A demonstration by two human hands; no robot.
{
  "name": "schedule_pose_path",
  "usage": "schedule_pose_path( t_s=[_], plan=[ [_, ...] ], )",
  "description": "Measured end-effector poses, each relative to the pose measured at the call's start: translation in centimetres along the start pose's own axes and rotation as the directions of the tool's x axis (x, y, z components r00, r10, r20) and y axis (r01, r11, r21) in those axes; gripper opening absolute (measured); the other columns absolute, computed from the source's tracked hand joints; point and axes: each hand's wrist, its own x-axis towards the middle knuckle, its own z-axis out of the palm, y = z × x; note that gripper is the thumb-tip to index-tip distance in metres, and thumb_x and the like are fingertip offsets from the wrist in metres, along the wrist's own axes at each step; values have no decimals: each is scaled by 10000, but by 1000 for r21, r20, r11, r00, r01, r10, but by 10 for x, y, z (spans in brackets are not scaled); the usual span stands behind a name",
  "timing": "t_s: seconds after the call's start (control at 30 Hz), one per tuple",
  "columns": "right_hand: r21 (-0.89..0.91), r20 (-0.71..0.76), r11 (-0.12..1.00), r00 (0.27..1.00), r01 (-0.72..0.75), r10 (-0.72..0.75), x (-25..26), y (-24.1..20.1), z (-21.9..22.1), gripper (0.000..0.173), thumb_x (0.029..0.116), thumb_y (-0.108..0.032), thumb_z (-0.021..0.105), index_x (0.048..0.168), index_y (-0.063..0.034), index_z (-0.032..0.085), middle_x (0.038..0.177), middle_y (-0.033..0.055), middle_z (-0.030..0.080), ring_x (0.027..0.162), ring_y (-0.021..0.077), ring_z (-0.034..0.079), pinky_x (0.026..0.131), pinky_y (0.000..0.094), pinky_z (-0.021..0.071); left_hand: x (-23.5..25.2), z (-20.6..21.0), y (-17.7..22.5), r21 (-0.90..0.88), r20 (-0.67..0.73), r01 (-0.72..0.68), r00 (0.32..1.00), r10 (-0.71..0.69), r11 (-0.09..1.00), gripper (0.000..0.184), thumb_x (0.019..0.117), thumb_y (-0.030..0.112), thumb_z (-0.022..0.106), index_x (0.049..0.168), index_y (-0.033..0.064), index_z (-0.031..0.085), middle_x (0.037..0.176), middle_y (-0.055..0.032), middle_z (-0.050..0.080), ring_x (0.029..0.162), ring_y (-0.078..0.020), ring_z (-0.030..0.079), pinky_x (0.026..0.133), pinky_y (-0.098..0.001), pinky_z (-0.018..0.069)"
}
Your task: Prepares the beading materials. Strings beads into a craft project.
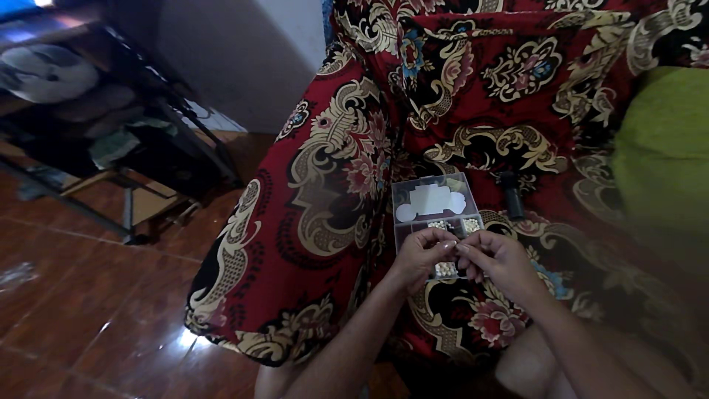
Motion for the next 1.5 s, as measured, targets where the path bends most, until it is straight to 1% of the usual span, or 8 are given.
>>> schedule_pose_path(
  t_s=[0.37, 0.73, 0.9, 1.03, 1.17, 1.33, 1.43, 1.5],
  plan=[
    [239, 57, 963, 992, -122, 112, 2, -3, -2, 85, 965, -21, 630, 931, -25, 707, 705, 6, 721, 536, 56, 642, 521, 189, 549, 2, -1, -9, 206, 14, -392, 917, 398, 897, 123, 867, -100, 680, 956, -35, 735, 1025, -47, 717, 930, -91, 697, 848, -259, 599],
    [310, 122, 936, 983, -167, 135, 2, -6, -4, 68, 964, -47, 633, 971, -41, 701, 728, -4, 721, 555, 51, 647, 532, 191, 555, 0, -1, -8, 151, -4, -376, 925, 381, 914, 82, 926, -30, 648, 972, -5, 712, 1001, -27, 726, 825, -95, 706, 757, -280, 614],
    [301, 212, 944, 975, -134, 71, 2, -2, -6, 170, 1000, -121, 580, 1139, -47, 645, 901, 14, 740, 595, 62, 655, 533, 200, 557, 2, 1, -7, 273, -16, -404, 906, 424, 873, 64, 917, -21, 647, 940, 1, 703, 1076, -32, 680, 1004, -77, 662, 837, -246, 580],
    [75, 157, 997, 988, -21, 9, 3, 2, -8, 131, 976, -166, 661, 1057, -73, 703, 848, -46, 719, 569, -15, 584, 501, 140, 480, 2, -1, -3, 303, -35, -415, 895, 445, 858, 73, 940, -9, 613, 943, 16, 682, 1075, -17, 674, 894, -53, 668, 746, -230, 588],
    [-301, 15, 943, 990, 141, -143, 12, 12, -35, 180, 953, -225, 696, 998, -62, 757, 856, -10, 716, 697, 3, 621, 653, 186, 532, 0, -10, 9, 263, -127, -419, 878, 461, 869, 105, 988, 35, 563, 989, 75, 661, 1017, 26, 709, 822, -65, 691, 713, -256, 602],
    [-624, -221, 781, 961, -9, -166, 21, 15, -84, 145, 960, -165, 706, 1027, -51, 764, 982, 120, 747, 892, 244, 717, 829, 475, 583, 0, -20, 17, 189, -195, -453, 852, 485, 871, 103, 1014, 80, 569, 978, 117, 657, 965, 17, 718, 790, -86, 697, 706, -253, 606],
    [-735, -285, 656, 956, -172, -69, 23, 10, -96, 139, 941, -83, 721, 1061, -44, 778, 1261, 208, 684, 1191, 436, 616, 966, 645, 480, -2, -15, 15, 162, -172, -454, 861, 478, 876, 119, 1007, 55, 566, 976, 113, 665, 929, 20, 719, 785, -82, 697, 706, -248, 605],
    [-748, -268, 642, 962, -171, -55, 23, 10, -94, 183, 932, -33, 701, 1094, -62, 782, 1371, 213, 627, 1286, 459, 551, 1006, 647, 460, -4, -8, 12, 164, -135, -441, 876, 463, 882, 127, 1001, 35, 563, 978, 109, 664, 907, 24, 729, 767, -75, 700, 696, -241, 600]
  ],
)
